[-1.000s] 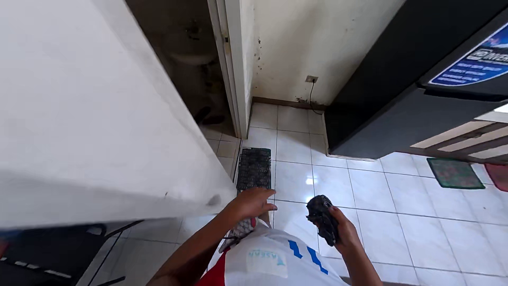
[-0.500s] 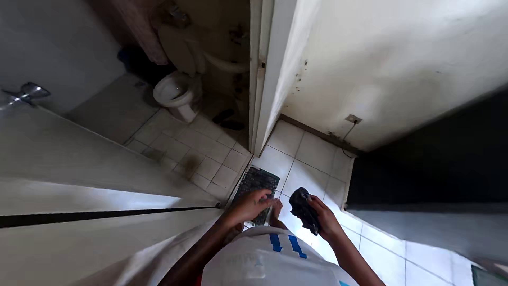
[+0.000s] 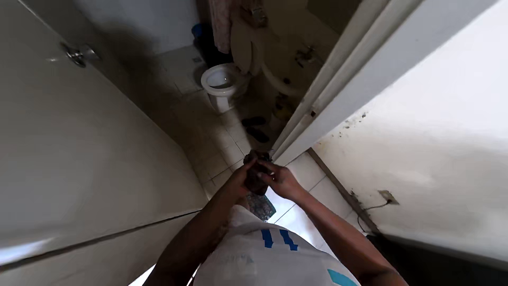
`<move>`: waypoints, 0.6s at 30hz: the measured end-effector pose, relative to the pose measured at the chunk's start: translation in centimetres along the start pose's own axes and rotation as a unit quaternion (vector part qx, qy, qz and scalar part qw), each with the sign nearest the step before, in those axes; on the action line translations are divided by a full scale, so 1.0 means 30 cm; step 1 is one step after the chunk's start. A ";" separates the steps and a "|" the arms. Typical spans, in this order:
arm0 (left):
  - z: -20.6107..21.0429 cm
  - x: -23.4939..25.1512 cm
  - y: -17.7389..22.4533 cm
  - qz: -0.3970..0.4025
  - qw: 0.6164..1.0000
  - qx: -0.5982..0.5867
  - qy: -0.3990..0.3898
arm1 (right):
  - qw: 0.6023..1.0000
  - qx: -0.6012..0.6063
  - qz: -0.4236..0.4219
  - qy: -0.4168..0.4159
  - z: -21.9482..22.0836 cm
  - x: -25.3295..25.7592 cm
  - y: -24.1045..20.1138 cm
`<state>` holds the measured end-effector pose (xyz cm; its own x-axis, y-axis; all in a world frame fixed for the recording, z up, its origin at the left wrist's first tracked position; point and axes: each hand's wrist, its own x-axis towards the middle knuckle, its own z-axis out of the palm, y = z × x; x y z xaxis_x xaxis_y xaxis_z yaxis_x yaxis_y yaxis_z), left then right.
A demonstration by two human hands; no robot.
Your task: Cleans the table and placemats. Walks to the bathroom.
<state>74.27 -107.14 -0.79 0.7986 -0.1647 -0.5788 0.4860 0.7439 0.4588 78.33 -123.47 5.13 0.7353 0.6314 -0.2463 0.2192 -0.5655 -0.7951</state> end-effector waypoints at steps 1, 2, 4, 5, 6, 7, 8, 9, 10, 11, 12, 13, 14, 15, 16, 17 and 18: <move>-0.014 0.054 0.055 0.017 1.000 -0.010 0.019 | 1.000 -0.015 -0.001 0.016 -0.047 0.073 -0.008; -0.033 0.113 0.112 0.036 0.999 -0.013 0.036 | 0.999 -0.014 -0.004 0.038 -0.088 0.146 -0.014; -0.090 0.246 0.231 0.066 0.997 -0.011 0.049 | 0.997 0.018 0.010 0.072 -0.159 0.298 -0.027; -0.113 0.314 0.300 0.077 0.996 -0.015 0.050 | 0.995 0.043 0.017 0.088 -0.193 0.383 -0.037; -0.128 0.379 0.371 0.083 0.995 -0.018 0.049 | 0.992 0.077 0.025 0.101 -0.223 0.470 -0.050; -0.144 0.435 0.430 0.084 0.995 -0.021 0.052 | 0.986 0.119 0.038 0.110 -0.242 0.551 -0.064; -0.162 0.489 0.483 0.079 0.995 -0.025 0.059 | 0.977 0.165 0.053 0.122 -0.254 0.632 -0.077; -0.182 0.547 0.542 0.074 0.995 -0.025 0.063 | 0.966 0.209 0.059 0.137 -0.268 0.729 -0.085; -0.193 0.604 0.606 0.075 0.995 -0.022 0.059 | 0.953 0.251 0.060 0.157 -0.286 0.844 -0.086; -0.197 0.651 0.659 0.077 0.996 -0.018 0.049 | 0.938 0.288 0.062 0.182 -0.304 0.962 -0.073; -0.195 0.681 0.695 0.075 0.996 -0.010 0.044 | 0.927 0.308 0.072 0.204 -0.318 1.065 -0.049; -0.186 0.704 0.732 0.071 0.997 0.000 0.043 | 0.918 0.310 0.092 0.228 -0.337 1.159 -0.019; -0.171 0.729 0.777 0.063 0.997 0.010 0.041 | 0.910 0.307 0.116 0.254 -0.364 1.256 0.016; -0.158 0.754 0.815 0.051 0.998 0.017 0.042 | 0.899 0.309 0.148 0.274 -0.397 1.343 0.055; -0.151 0.776 0.842 0.038 0.998 0.022 0.038 | 0.889 0.310 0.179 0.286 -0.432 1.416 0.102; -0.144 0.799 0.868 0.026 0.999 0.025 0.028 | 0.883 0.302 0.200 0.297 -0.477 1.483 0.159; -0.132 0.820 0.895 0.016 0.999 0.029 0.014 | 0.881 0.275 0.215 0.320 -0.530 1.546 0.213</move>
<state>105.54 -88.65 -5.39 0.8050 -0.1227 -0.5804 0.4803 0.7090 0.5163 124.03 -106.26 -2.56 0.9241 -0.1065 -0.3671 -0.3820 -0.2259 -0.8961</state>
